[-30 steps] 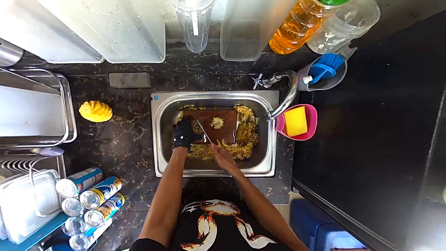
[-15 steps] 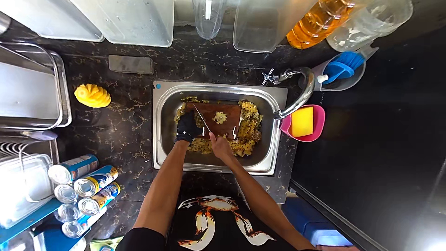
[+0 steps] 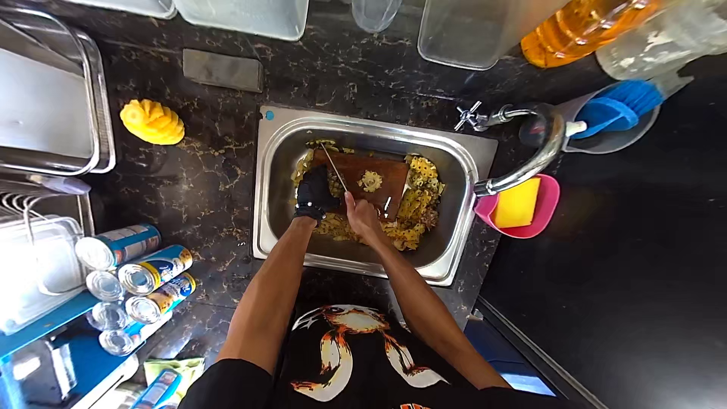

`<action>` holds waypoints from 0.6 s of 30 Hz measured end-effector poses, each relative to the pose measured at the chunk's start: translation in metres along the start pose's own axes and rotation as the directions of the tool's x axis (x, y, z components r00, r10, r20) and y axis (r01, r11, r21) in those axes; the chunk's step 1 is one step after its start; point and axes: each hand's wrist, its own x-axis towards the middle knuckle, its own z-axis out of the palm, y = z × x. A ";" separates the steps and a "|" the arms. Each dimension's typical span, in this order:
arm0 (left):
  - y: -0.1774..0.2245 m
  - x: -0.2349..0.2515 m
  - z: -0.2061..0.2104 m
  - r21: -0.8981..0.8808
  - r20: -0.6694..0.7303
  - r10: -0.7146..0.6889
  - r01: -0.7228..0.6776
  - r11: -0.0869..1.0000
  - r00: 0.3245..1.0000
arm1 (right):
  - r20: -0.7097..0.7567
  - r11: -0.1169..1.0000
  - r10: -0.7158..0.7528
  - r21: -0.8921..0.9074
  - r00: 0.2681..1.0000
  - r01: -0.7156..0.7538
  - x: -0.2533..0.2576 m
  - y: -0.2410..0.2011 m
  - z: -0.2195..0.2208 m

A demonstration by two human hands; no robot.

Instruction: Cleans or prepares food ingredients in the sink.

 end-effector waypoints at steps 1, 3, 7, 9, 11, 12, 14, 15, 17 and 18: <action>-0.001 0.000 0.002 0.004 -0.005 -0.010 0.010 1.000 1.000 | -0.002 1.000 0.001 -0.004 1.000 -0.001 0.002 -0.004 0.001; -0.001 -0.002 0.003 -0.003 0.001 -0.019 0.019 1.000 1.000 | -0.022 1.000 -0.007 0.011 1.000 0.008 -0.007 0.003 0.004; 0.001 -0.002 -0.003 -0.018 0.027 -0.024 0.025 1.000 0.999 | -0.033 1.000 0.000 -0.014 0.999 0.000 -0.011 0.014 0.010; 0.001 0.003 -0.006 -0.008 0.023 -0.019 0.019 1.000 1.000 | -0.024 0.999 0.027 -0.036 0.999 -0.028 0.009 -0.002 0.005; 0.001 -0.004 0.000 -0.015 0.025 -0.019 0.020 1.000 0.999 | -0.001 0.999 0.041 -0.029 0.999 -0.041 0.012 -0.005 0.005; 0.000 -0.004 -0.001 -0.014 0.027 -0.013 0.014 1.000 1.000 | 0.008 1.000 0.027 -0.003 1.000 -0.027 0.011 -0.003 0.005; 0.000 -0.002 -0.005 -0.029 0.038 -0.013 0.014 0.999 0.999 | 0.008 0.999 -0.039 0.025 0.999 0.038 0.002 0.015 0.007; 0.001 -0.002 -0.007 -0.033 0.040 -0.016 0.017 0.999 0.999 | 0.011 0.998 -0.049 0.026 0.999 0.049 -0.001 0.021 0.007; 0.003 -0.002 -0.008 -0.027 0.040 -0.025 0.026 0.999 0.999 | 0.045 1.000 -0.020 0.017 0.999 0.019 0.000 0.022 0.007; 0.004 -0.004 -0.007 -0.018 0.040 -0.028 0.029 0.999 0.999 | 0.041 1.000 -0.016 0.022 0.999 0.015 0.003 0.022 0.008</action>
